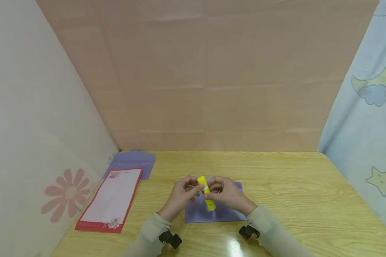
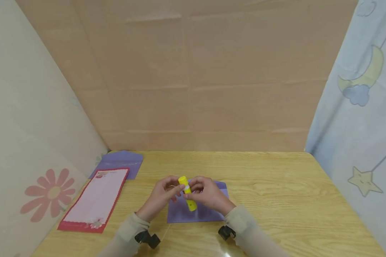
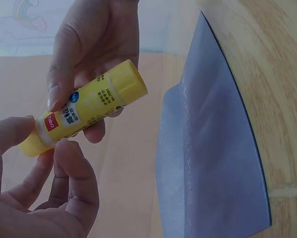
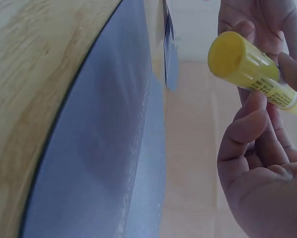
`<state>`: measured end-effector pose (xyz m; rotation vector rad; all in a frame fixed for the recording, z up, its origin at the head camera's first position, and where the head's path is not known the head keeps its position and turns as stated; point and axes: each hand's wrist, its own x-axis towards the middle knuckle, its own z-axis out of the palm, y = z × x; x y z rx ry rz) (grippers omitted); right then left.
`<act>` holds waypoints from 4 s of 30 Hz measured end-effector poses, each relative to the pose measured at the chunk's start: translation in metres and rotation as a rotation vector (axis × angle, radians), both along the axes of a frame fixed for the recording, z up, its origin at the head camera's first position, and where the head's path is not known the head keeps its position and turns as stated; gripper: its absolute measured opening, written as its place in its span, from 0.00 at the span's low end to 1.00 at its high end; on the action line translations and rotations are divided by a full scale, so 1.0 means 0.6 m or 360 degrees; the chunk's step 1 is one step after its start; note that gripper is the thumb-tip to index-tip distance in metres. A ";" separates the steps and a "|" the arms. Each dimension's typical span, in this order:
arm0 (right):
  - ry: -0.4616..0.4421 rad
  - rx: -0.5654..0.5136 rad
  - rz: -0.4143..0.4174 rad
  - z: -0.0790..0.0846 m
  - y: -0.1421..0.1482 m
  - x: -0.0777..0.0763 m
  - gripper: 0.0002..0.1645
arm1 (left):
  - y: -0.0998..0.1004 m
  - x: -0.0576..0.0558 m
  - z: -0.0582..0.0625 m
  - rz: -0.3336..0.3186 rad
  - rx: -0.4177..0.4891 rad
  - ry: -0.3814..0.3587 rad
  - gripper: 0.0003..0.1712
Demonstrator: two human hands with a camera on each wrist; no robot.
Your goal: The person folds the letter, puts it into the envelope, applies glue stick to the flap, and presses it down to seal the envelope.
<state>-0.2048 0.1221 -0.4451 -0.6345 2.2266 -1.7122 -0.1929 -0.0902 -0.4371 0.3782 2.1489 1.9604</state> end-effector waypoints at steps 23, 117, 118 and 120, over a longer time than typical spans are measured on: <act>0.0354 0.0310 -0.0043 -0.009 -0.008 0.016 0.16 | -0.016 -0.005 -0.012 0.0253 -0.0036 -0.0020 0.20; -0.0303 -0.0216 0.0245 -0.010 -0.011 0.018 0.28 | -0.018 -0.002 0.004 0.0207 0.0121 -0.0067 0.22; -0.0305 -0.0227 0.0157 -0.010 -0.012 0.016 0.27 | -0.018 -0.003 0.004 0.0234 0.0121 -0.0073 0.23; -0.0299 -0.0284 -0.0068 -0.009 -0.014 0.011 0.23 | -0.019 -0.003 0.003 0.0276 0.0088 -0.0114 0.29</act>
